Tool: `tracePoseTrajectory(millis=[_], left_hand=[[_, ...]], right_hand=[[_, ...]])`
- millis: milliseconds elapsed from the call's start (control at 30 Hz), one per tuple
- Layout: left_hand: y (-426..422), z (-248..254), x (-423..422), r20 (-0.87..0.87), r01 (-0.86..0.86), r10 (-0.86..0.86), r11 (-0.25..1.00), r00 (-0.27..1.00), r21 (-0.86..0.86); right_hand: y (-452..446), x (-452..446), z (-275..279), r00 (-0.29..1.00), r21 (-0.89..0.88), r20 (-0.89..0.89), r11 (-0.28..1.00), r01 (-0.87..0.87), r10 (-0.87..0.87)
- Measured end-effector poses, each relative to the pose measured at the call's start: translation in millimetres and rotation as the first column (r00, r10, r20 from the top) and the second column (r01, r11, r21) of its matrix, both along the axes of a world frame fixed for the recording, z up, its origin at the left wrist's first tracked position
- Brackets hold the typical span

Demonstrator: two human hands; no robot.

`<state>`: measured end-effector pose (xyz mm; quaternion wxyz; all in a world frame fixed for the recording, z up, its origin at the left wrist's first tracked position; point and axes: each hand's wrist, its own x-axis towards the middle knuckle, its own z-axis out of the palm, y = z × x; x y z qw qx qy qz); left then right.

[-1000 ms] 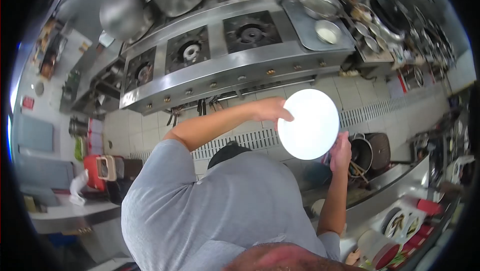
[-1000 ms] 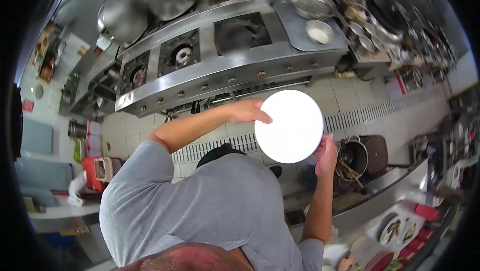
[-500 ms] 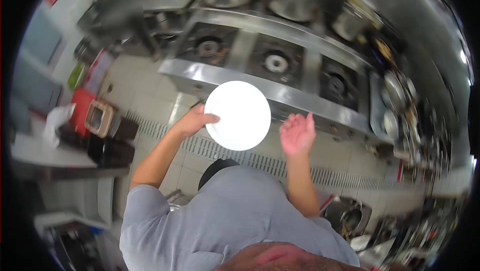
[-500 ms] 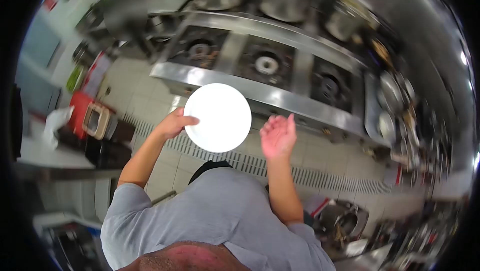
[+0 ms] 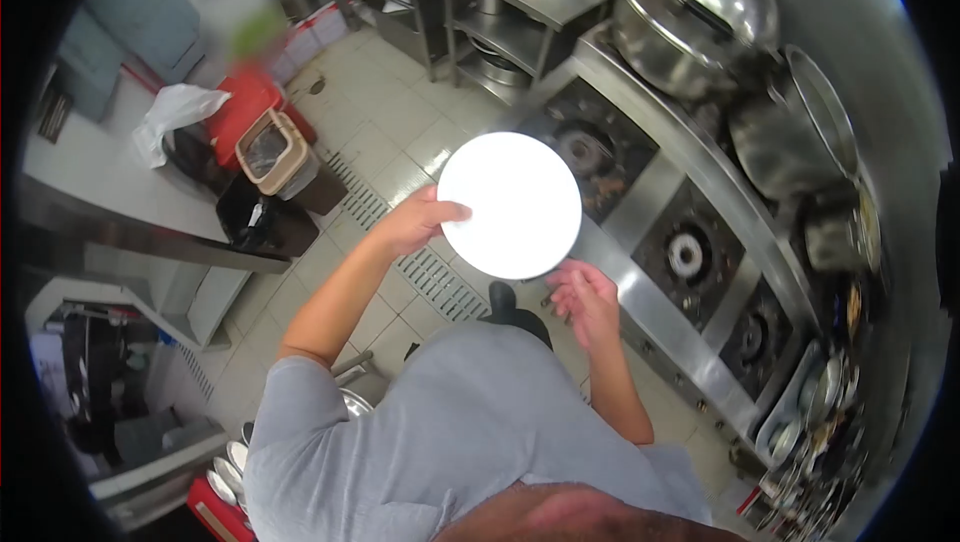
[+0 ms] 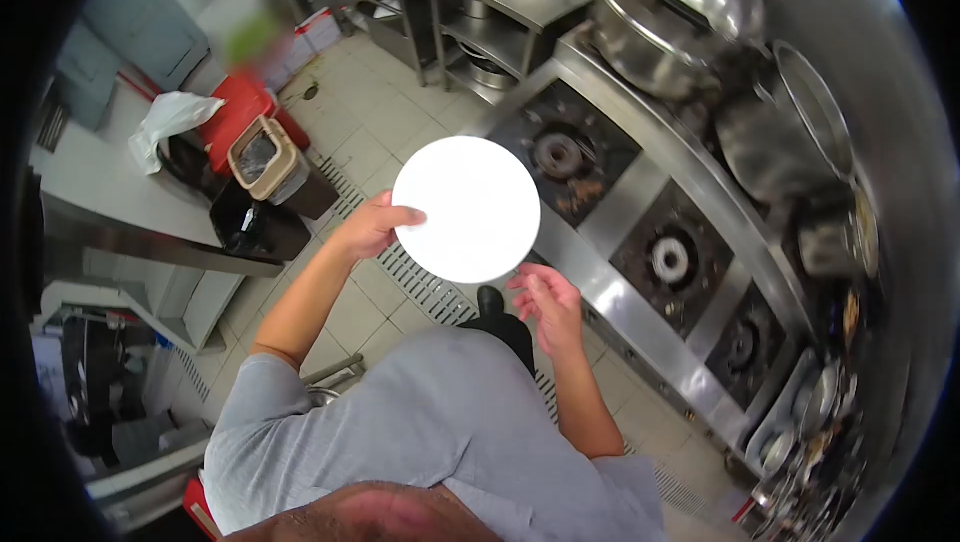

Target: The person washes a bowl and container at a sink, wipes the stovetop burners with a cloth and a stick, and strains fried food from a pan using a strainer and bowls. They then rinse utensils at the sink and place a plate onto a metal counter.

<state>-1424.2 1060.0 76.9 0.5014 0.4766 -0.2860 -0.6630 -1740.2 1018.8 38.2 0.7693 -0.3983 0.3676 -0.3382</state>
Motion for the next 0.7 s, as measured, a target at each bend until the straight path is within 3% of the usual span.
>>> tracePoseTrajectory(millis=[100,233,267,333,467,633,700], left_hand=[[-14,2,23,0.035,-0.026,0.025,0.999,0.999,0.028],[-27,-11,86,0.112,-0.038,0.034,0.999,0.993,0.031],[-29,-16,106,0.152,-0.04,0.038,0.999,0.988,0.011],[-32,-31,145,0.07,-0.116,0.116,0.993,0.991,0.002],[-40,-44,237,-0.041,-0.221,0.225,0.972,0.974,0.083],[-66,-51,351,-0.036,-0.287,0.289,0.957,0.957,0.043],[-83,-40,395,-0.055,-0.19,0.192,0.981,0.98,0.039]], right_hand=[[-51,63,0,0.966,0.054,0.206,0.984,-0.168,0.154],[-94,163,15,0.989,0.073,0.131,0.994,-0.076,0.066],[-109,182,10,0.978,0.075,0.112,0.98,-0.184,0.175],[-137,218,-3,0.926,0.087,0.077,0.923,-0.376,0.37],[-174,315,-24,0.842,0.143,0.072,0.83,-0.538,0.534],[-197,434,-14,0.855,0.156,0.101,0.84,-0.519,0.509],[-213,473,-10,0.882,0.175,0.113,0.865,-0.471,0.458]])
